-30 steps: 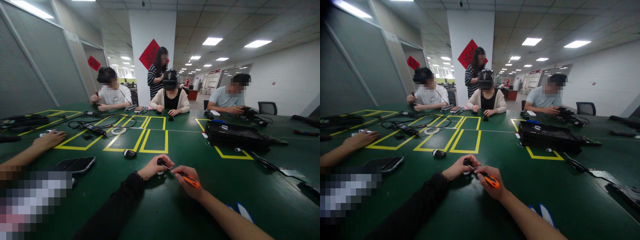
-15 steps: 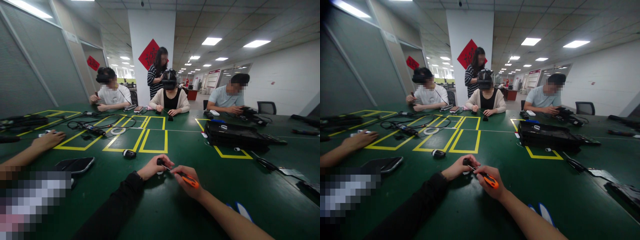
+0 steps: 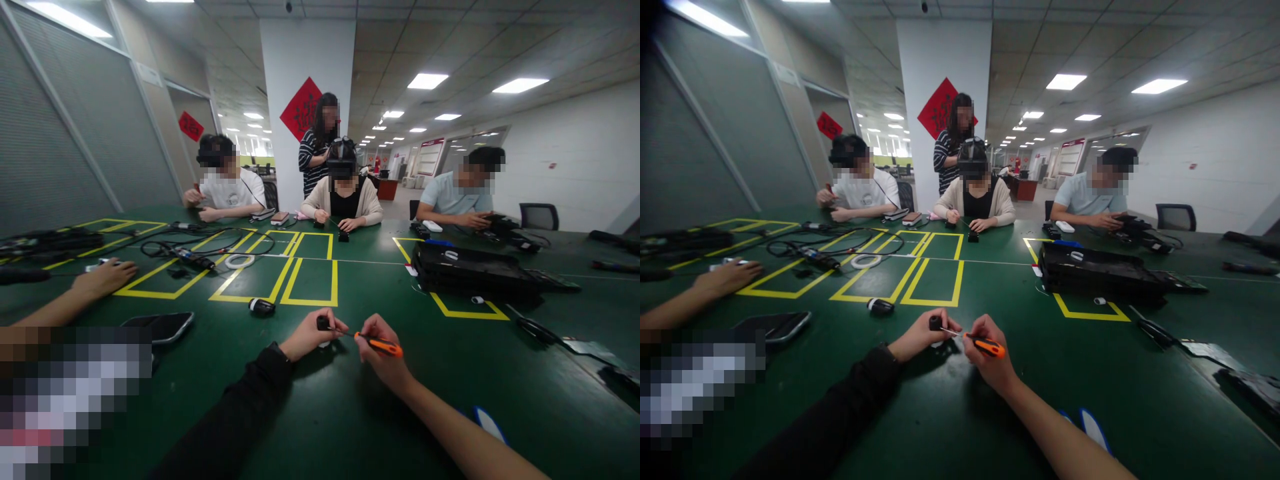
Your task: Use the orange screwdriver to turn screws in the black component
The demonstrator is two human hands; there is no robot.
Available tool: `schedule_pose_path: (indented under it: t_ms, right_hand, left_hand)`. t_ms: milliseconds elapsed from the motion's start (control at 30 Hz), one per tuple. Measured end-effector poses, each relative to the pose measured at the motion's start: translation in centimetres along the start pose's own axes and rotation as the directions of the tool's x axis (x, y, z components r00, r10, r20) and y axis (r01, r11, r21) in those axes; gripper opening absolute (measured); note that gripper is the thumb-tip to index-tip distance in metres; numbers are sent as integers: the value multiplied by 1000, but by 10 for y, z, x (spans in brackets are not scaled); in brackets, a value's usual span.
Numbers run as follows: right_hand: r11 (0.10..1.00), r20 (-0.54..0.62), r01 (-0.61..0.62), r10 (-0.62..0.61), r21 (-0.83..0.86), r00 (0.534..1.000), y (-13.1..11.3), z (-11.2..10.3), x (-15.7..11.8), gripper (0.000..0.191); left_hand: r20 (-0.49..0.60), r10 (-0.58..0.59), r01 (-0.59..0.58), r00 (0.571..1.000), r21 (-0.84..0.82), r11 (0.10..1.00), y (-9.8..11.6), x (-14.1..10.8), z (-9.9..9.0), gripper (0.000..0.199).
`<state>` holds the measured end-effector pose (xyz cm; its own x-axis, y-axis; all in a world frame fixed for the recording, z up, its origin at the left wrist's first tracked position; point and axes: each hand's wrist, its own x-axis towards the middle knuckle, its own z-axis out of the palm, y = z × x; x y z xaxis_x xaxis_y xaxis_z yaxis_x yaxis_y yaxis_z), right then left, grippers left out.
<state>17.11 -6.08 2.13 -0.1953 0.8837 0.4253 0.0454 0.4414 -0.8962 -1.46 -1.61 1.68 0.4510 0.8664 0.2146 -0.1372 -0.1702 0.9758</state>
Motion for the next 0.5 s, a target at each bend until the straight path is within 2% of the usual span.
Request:
schedule_pose_path:
  t_ms: [100,233,333,433,500]
  right_hand:
    - [991,-25,-82,85,105,996,4,-3,4,18]
    - [985,-25,-114,118,130,993,3,-10,10,19]
    - [972,45,-154,148,179,988,2,-13,14,16]
    - [943,121,-196,169,268,978,4,-16,16,25]
    - [946,141,-198,167,257,976,5,-17,16,25]
  left_hand:
    - [-19,26,-26,999,34,999,1,1,0,21]
    - [-75,33,-29,997,59,998,-1,4,-1,24]
    - [-159,56,-31,986,155,987,-5,5,-3,26]
    - [-226,86,-24,970,264,964,-6,5,-6,27]
    - [-252,95,-16,963,299,954,-6,4,-8,29]
